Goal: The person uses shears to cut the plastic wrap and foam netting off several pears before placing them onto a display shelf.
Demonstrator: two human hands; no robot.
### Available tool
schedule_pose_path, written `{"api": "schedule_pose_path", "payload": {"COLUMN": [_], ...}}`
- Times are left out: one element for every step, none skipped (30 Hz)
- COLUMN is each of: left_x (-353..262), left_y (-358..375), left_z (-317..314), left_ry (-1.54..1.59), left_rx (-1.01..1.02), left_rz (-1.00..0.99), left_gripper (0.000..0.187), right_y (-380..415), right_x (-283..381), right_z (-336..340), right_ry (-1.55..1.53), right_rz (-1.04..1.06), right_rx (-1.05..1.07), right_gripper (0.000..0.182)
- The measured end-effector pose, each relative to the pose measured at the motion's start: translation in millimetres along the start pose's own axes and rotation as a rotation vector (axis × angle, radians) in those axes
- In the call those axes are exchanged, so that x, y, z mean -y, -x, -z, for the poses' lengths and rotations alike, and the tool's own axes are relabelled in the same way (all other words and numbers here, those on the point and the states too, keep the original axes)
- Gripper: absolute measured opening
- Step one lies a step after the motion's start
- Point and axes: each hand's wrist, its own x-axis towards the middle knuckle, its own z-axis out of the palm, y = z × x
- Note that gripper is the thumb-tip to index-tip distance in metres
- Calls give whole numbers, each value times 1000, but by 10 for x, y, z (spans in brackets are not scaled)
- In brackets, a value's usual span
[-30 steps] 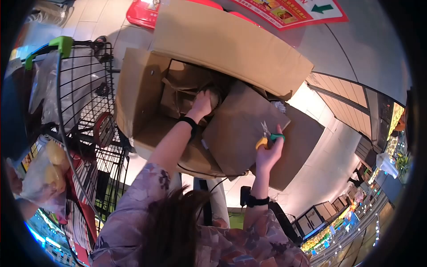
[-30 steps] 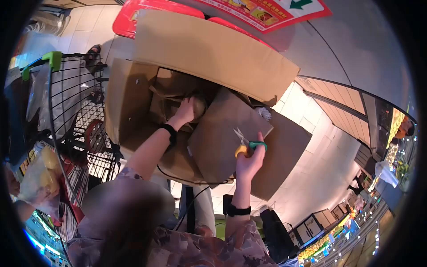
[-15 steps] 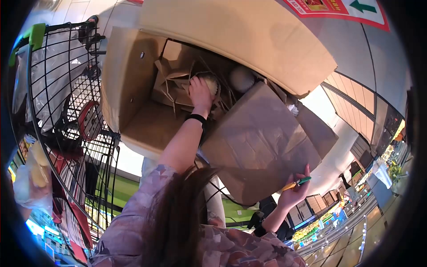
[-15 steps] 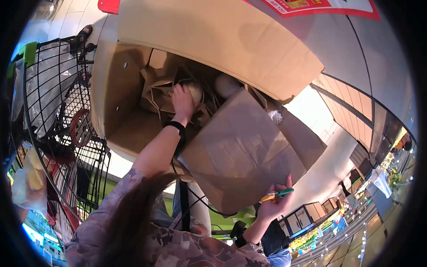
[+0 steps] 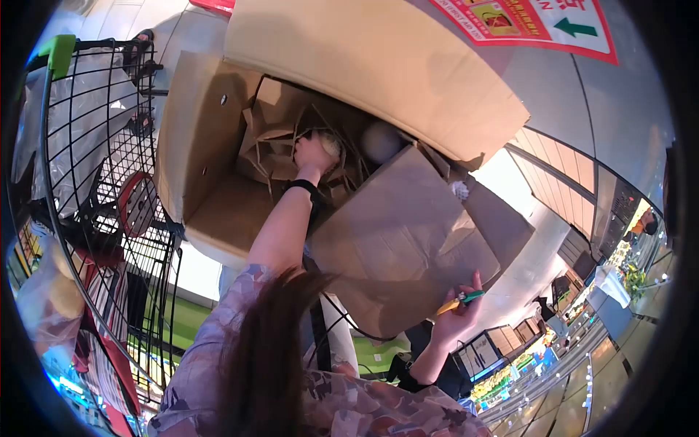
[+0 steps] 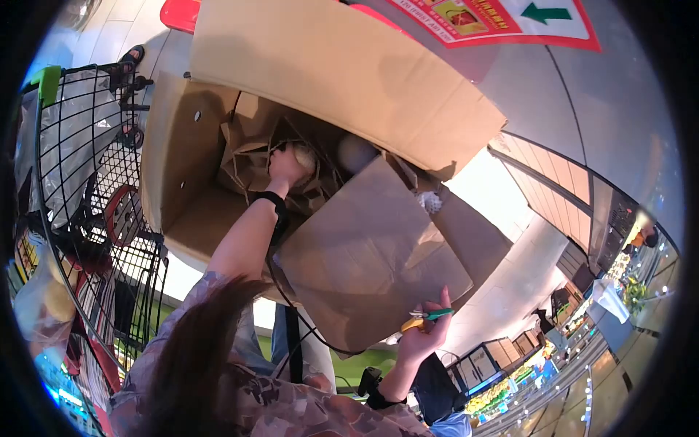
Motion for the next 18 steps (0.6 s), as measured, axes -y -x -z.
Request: {"api": "schedule_pose_path", "payload": {"left_x": [-10,-9,4,20,44,98,144,186,210,222,243,249,265,303,348,393,451,510], "left_y": [-7,0,46,90,125,190,291,391,449,490,510,507,481,445,390,319,243,201], "left_z": [16,18,-11,-22,-25,-36,-42,-36,-8,55,88,132,153,186,228,228,128,-13], "left_ry": [-30,-26,-25,-15,-6,-25,-33,-28,-21,-32,-38,-64,-88,-90,-141,-192,-188,-217], "left_rx": [21,-1,2,-59,-122,-127,-125,-147,-174,-89,-96,-36,23,13,172,333,329,346], "left_rz": [8,-4,-17,-52,-85,-144,-148,-220,-292,-260,-261,-207,-153,-157,-91,-26,-36,-8], "left_gripper": [85,85,85,83,82,77,77,76,74,78,78,82,87,87,91,95,95,96], "right_y": [-13,-9,6,1,-12,-6,8,16,10,12,17,11,8,12,8,8,3,11], "right_x": [8,48,57,53,55,73,98,130,157,153,185,227,266,276,303,328,334,263], "right_z": [-28,-23,-10,-20,-47,-70,-67,-59,-65,-85,-92,-116,-139,-166,-168,-166,-166,-181], "right_ry": [-16,-42,-38,-32,-30,-67,-69,-20,25,21,12,74,137,93,87,88,93,92], "right_rz": [92,23,21,38,53,56,47,48,54,41,39,104,170,209,216,211,206,194], "right_rx": [-34,-22,-35,-28,-20,-15,-18,8,34,15,14,31,46,41,33,42,50,43], "right_gripper": [16,18,18,20,21,23,23,25,27,33,33,34,35,36,36,35,33,31]}}
